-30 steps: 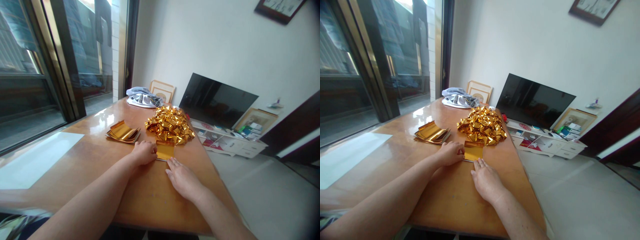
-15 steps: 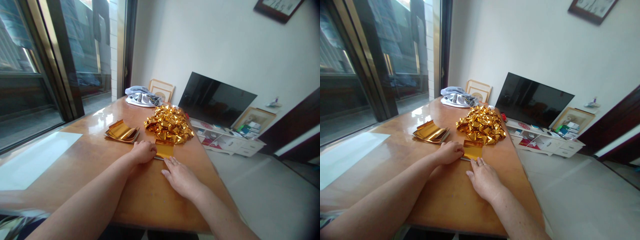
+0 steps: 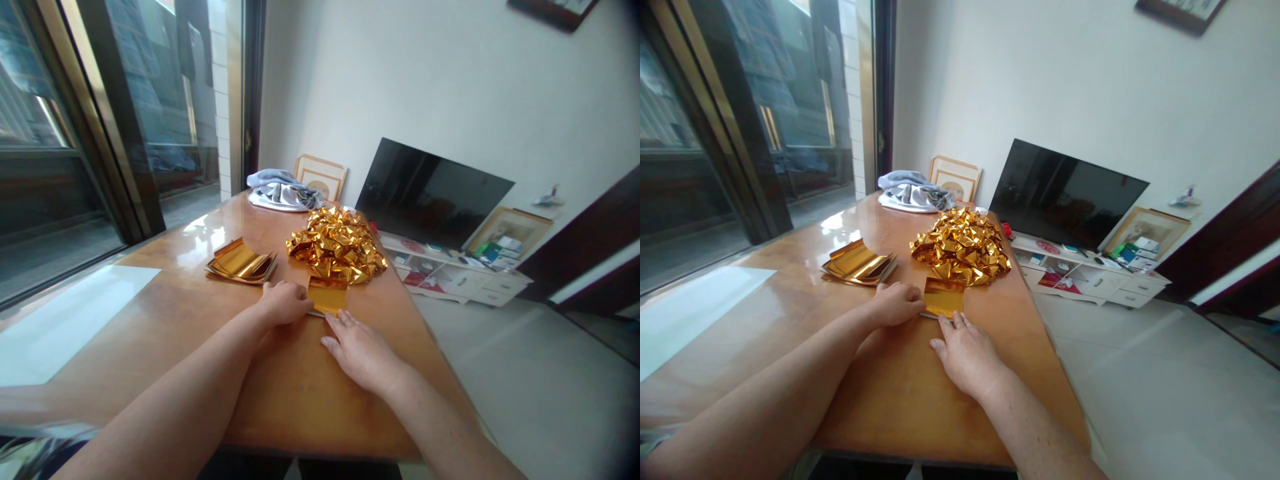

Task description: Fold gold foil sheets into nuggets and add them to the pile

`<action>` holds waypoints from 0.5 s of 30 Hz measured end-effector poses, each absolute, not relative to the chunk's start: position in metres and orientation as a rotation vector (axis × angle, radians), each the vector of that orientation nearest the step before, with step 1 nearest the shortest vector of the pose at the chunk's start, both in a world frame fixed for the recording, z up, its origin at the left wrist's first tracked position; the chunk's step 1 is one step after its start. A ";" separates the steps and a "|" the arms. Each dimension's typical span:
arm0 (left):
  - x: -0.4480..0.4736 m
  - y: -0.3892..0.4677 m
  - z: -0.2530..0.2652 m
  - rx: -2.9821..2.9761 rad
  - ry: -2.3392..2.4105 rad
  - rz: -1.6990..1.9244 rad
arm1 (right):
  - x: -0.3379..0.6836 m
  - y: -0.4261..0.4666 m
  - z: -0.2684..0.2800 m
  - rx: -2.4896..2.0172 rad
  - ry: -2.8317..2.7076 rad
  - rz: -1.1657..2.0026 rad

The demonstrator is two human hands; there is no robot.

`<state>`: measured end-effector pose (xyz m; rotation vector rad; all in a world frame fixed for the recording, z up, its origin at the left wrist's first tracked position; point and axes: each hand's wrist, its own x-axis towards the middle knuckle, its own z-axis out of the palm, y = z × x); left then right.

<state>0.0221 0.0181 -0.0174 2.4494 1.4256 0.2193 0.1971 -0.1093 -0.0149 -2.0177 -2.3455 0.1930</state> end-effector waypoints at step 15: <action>0.027 0.008 -0.023 2.673 1.382 0.240 | 0.197 -0.110 -0.012 -2.021 -2.326 0.241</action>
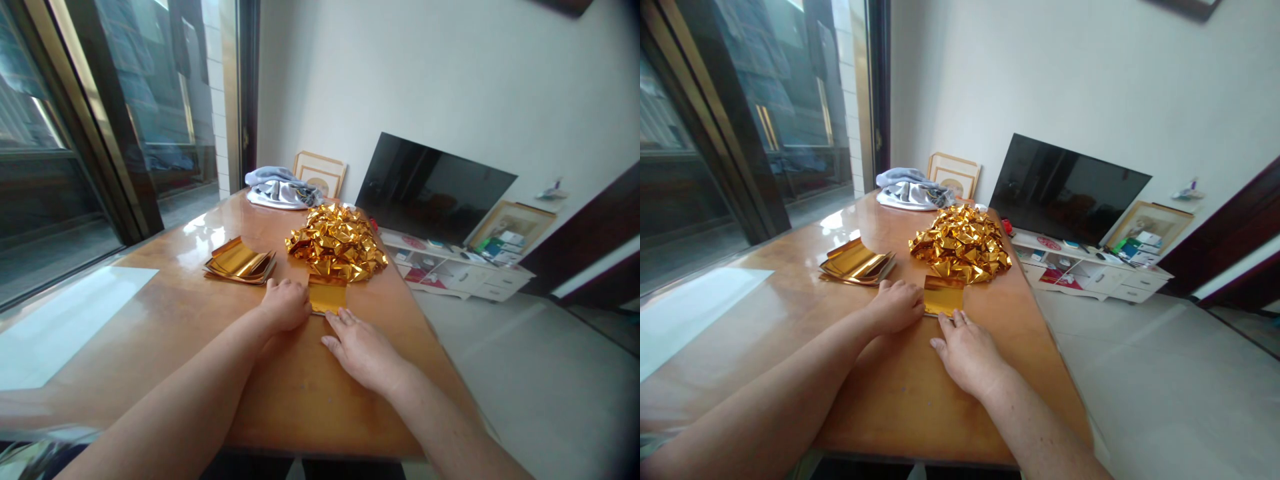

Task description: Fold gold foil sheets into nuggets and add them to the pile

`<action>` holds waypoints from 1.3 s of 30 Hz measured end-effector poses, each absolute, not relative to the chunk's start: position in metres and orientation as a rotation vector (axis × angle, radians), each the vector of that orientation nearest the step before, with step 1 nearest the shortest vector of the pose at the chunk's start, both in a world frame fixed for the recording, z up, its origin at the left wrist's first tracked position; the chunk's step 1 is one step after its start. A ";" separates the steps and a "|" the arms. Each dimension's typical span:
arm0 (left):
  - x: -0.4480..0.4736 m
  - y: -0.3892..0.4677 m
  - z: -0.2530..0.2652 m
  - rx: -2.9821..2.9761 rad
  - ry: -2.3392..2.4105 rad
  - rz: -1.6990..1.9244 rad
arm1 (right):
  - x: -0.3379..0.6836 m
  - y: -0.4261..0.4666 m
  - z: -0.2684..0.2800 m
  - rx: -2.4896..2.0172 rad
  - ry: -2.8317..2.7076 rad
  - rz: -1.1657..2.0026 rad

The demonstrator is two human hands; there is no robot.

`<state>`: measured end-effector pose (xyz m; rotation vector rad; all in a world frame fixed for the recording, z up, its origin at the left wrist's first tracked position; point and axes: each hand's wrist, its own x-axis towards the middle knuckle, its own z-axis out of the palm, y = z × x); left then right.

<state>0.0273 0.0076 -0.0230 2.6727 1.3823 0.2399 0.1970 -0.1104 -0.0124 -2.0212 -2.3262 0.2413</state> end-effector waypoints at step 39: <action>0.028 0.001 -0.015 2.748 1.071 0.349 | 0.228 -0.114 -0.008 -2.202 -2.184 -0.010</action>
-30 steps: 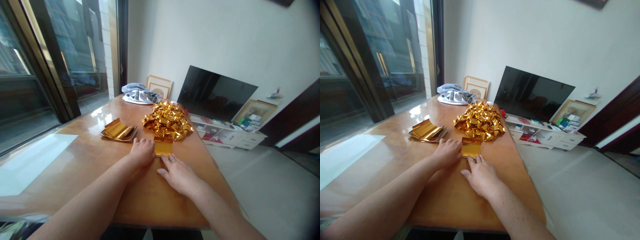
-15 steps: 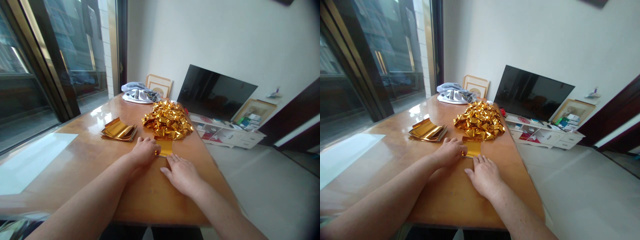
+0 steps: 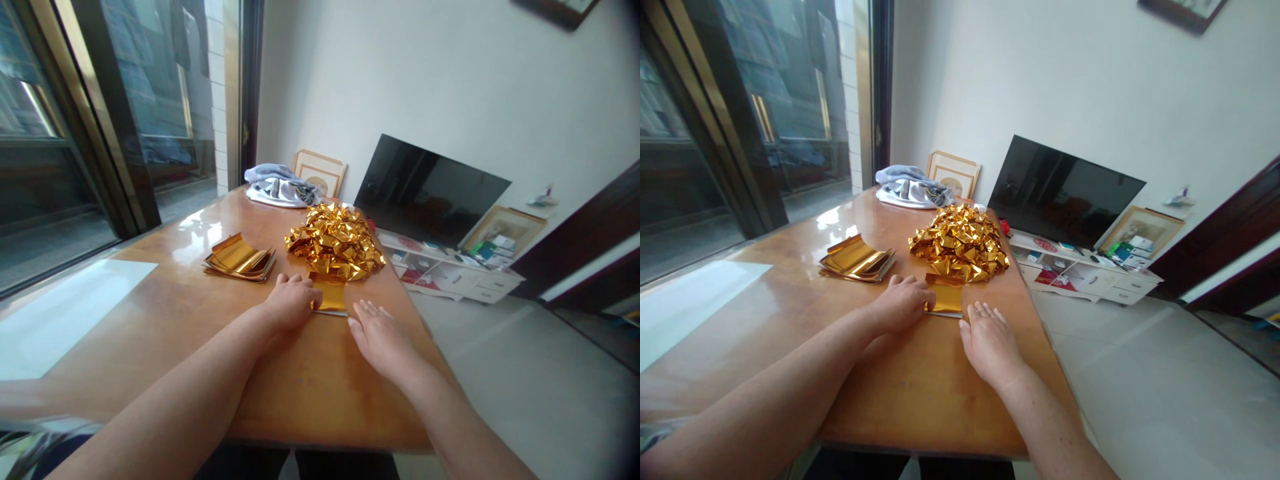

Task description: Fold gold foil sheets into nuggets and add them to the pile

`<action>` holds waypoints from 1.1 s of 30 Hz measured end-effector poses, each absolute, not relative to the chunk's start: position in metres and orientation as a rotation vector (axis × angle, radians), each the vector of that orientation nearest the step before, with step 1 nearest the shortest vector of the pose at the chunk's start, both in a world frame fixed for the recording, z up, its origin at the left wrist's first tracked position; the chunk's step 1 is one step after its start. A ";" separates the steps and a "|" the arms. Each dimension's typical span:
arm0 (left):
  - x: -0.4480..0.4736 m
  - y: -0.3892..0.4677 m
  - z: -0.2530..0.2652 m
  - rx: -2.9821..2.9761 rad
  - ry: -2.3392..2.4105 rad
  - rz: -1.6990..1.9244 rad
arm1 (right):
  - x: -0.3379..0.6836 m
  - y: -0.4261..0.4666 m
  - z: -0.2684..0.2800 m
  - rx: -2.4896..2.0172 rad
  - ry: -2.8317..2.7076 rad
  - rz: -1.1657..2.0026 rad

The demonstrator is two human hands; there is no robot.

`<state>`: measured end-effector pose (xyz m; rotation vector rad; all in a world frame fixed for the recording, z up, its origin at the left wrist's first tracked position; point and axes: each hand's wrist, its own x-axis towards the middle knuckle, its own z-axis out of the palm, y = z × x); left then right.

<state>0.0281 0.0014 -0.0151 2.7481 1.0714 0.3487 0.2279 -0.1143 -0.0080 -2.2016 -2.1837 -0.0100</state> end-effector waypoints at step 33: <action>0.018 0.024 -0.024 2.484 1.139 0.262 | 0.179 -0.097 -0.010 -2.050 -2.688 -0.224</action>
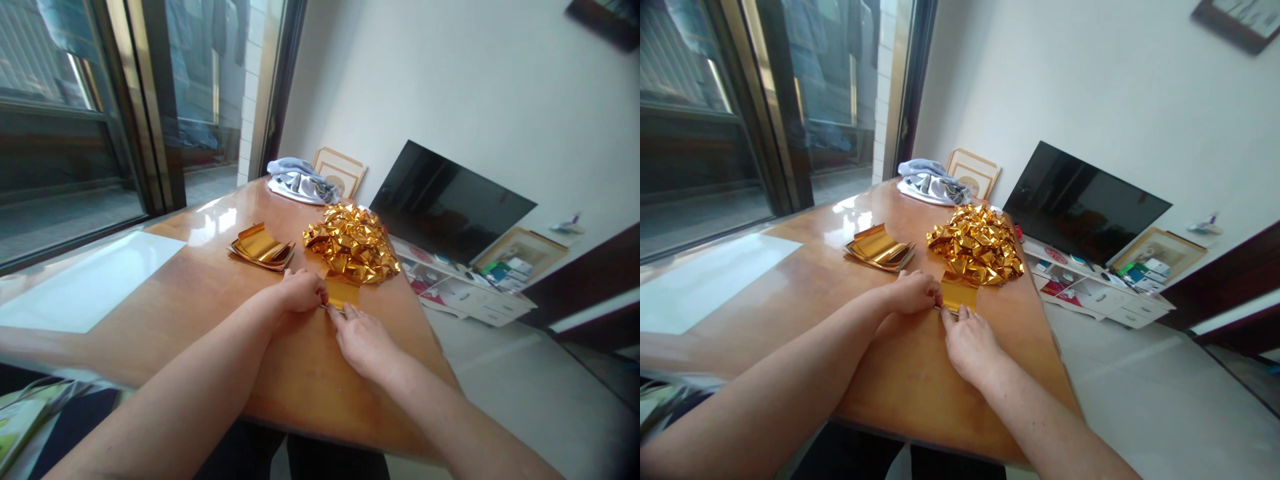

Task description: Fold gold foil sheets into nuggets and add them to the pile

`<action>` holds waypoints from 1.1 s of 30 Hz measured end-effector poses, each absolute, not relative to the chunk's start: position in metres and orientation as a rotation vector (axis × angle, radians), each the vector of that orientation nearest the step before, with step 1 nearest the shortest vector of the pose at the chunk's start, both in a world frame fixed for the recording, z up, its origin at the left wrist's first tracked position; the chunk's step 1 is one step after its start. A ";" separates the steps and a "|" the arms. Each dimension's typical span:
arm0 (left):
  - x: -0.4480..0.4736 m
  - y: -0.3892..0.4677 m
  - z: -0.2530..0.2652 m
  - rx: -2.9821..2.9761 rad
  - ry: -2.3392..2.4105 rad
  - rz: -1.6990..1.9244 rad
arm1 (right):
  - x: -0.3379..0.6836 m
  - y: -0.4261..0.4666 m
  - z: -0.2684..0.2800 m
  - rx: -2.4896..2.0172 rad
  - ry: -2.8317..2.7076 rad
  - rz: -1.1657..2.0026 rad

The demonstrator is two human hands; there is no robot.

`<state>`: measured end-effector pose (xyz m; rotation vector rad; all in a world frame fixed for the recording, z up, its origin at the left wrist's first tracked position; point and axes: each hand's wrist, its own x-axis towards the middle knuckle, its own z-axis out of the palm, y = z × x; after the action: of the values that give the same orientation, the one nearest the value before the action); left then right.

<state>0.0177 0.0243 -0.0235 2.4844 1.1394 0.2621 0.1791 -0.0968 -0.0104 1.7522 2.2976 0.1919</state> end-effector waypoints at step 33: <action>0.030 0.013 -0.020 2.440 1.307 0.352 | 0.221 -0.065 0.000 1.875 2.693 -0.402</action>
<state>0.0303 0.0128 -0.0205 2.4401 1.3073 0.3524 0.2206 -0.0649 0.0001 1.8747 2.6929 -0.4023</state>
